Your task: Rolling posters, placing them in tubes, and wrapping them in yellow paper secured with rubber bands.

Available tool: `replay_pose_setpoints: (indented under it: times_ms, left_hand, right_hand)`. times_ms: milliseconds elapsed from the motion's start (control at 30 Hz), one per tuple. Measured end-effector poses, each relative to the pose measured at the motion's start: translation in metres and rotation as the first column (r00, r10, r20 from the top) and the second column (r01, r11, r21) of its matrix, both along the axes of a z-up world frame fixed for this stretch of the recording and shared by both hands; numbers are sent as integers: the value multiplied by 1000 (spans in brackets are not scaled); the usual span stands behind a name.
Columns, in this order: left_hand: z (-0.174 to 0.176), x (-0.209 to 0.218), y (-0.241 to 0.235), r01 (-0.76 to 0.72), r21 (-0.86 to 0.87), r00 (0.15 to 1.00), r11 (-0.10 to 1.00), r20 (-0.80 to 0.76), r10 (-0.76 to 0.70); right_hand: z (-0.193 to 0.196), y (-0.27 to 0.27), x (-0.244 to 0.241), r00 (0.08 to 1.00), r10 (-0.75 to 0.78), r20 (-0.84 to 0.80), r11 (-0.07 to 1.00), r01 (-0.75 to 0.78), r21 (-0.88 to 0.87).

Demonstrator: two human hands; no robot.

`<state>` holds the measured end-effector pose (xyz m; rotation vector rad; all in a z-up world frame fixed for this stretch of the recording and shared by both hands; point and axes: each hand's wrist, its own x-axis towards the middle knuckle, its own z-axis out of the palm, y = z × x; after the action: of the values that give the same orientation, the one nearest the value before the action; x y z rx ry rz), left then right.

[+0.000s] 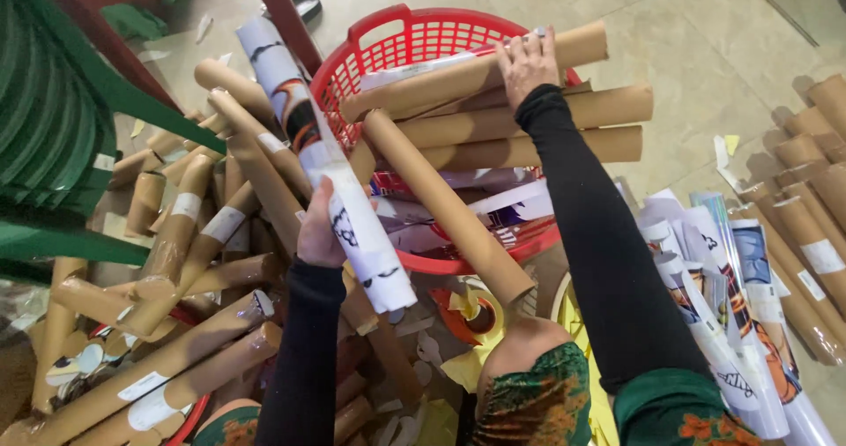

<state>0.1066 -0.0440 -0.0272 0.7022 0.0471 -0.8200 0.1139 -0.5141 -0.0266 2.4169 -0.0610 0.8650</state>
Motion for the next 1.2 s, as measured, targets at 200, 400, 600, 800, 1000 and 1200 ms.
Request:
replay_pose_setpoints:
  times_ms: [200,400,600,800,1000,1200]
  left_hand:
    - [45,-43,10,-110,32,965,993,243,99]
    - [4,-62,12,-44,-196,988,980,140,72]
    - [-19,-81,16,-59,-166,987,984,141,82]
    - [-21,-96,39,-60,-196,992,979,94,79]
    - [27,-135,82,33,-163,983,986,186,-2]
    - [-10,-173,102,33,292,983,956,162,-83]
  right_hand:
    - [112,83,-68,784,-49,-619,924,271,270]
    - [130,139,-156,818,415,-398,49,417,908]
    - [87,268,-224,881,464,-91,-376,289,880]
    - [71,342,-242,891,428,154,-523,105,846]
    - [64,380,-276,854,455,252,-599,84,796]
    - [40,343,-308,695,602,-393,463,97,881]
